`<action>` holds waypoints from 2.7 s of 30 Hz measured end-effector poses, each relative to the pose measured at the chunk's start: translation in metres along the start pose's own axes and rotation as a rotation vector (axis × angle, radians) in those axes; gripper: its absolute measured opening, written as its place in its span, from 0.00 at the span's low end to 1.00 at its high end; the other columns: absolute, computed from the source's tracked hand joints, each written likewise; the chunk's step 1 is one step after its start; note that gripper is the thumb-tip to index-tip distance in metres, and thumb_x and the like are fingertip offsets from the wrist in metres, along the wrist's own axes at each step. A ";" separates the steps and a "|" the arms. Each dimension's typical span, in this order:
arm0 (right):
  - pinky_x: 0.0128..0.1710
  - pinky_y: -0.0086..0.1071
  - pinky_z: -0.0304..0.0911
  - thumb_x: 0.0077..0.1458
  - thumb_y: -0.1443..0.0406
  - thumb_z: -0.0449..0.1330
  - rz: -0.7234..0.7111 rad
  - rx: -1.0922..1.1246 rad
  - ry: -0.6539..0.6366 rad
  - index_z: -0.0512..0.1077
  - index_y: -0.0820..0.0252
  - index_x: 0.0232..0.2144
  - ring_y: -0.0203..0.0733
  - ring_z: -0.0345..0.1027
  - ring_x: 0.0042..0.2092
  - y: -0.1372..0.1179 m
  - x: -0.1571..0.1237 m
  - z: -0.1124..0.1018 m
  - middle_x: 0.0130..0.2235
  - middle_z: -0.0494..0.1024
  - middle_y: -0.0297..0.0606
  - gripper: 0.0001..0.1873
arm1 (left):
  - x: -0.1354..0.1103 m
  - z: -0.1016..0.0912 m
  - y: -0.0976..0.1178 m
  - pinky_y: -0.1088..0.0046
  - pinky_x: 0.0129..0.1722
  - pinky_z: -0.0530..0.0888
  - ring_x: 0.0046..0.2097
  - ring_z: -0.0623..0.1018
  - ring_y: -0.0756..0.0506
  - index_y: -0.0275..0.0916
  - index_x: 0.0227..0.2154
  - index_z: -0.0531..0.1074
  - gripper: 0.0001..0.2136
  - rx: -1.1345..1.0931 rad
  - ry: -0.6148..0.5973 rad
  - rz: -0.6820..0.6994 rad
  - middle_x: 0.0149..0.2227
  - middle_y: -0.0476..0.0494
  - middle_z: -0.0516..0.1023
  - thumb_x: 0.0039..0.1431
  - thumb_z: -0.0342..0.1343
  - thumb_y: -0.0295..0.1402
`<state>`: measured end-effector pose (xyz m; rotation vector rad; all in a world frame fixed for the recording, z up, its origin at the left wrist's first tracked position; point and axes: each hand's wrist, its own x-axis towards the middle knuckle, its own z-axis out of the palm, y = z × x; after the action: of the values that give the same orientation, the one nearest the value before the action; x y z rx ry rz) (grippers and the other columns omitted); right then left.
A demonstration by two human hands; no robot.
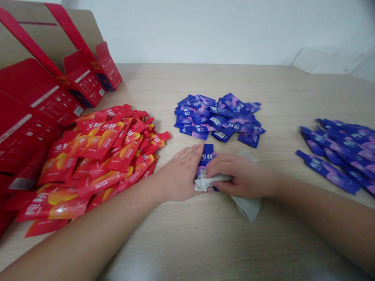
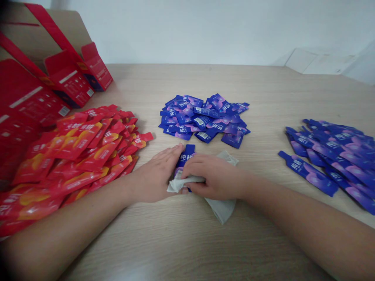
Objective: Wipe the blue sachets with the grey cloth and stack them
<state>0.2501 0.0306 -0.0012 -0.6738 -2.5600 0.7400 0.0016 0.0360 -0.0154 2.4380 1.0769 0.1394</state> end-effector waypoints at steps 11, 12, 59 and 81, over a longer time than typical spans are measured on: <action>0.52 0.44 0.69 0.66 0.67 0.62 0.230 -0.193 0.125 0.78 0.57 0.41 0.50 0.74 0.50 0.034 0.016 -0.001 0.45 0.80 0.41 0.04 | -0.001 -0.003 0.013 0.40 0.76 0.44 0.78 0.55 0.31 0.34 0.78 0.32 0.59 -0.014 0.017 -0.099 0.78 0.21 0.49 0.60 0.65 0.57; 0.52 0.45 0.69 0.66 0.66 0.62 0.264 -0.229 0.144 0.77 0.57 0.42 0.51 0.74 0.50 0.038 0.016 -0.003 0.45 0.80 0.42 0.04 | 0.000 -0.003 0.013 0.40 0.76 0.44 0.78 0.55 0.31 0.33 0.78 0.32 0.59 -0.011 0.014 -0.104 0.78 0.21 0.49 0.60 0.65 0.57; 0.58 0.44 0.69 0.65 0.70 0.61 0.109 -0.145 -0.049 0.80 0.55 0.47 0.49 0.75 0.54 0.010 0.012 -0.003 0.51 0.81 0.42 0.12 | -0.004 -0.003 0.014 0.40 0.77 0.43 0.79 0.52 0.30 0.34 0.78 0.39 0.58 0.016 0.004 -0.056 0.78 0.26 0.50 0.60 0.63 0.61; 0.40 0.43 0.71 0.67 0.57 0.63 0.506 -0.090 0.807 0.77 0.54 0.46 0.48 0.75 0.38 0.030 -0.004 -0.005 0.40 0.82 0.39 0.10 | -0.010 0.008 0.035 0.58 0.59 0.80 0.63 0.79 0.39 0.39 0.68 0.64 0.24 0.134 0.327 0.059 0.70 0.37 0.71 0.71 0.49 0.26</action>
<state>0.2656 0.0530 -0.0155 -1.3495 -1.6990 0.3684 0.0207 0.0056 -0.0057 2.6295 1.1822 0.5159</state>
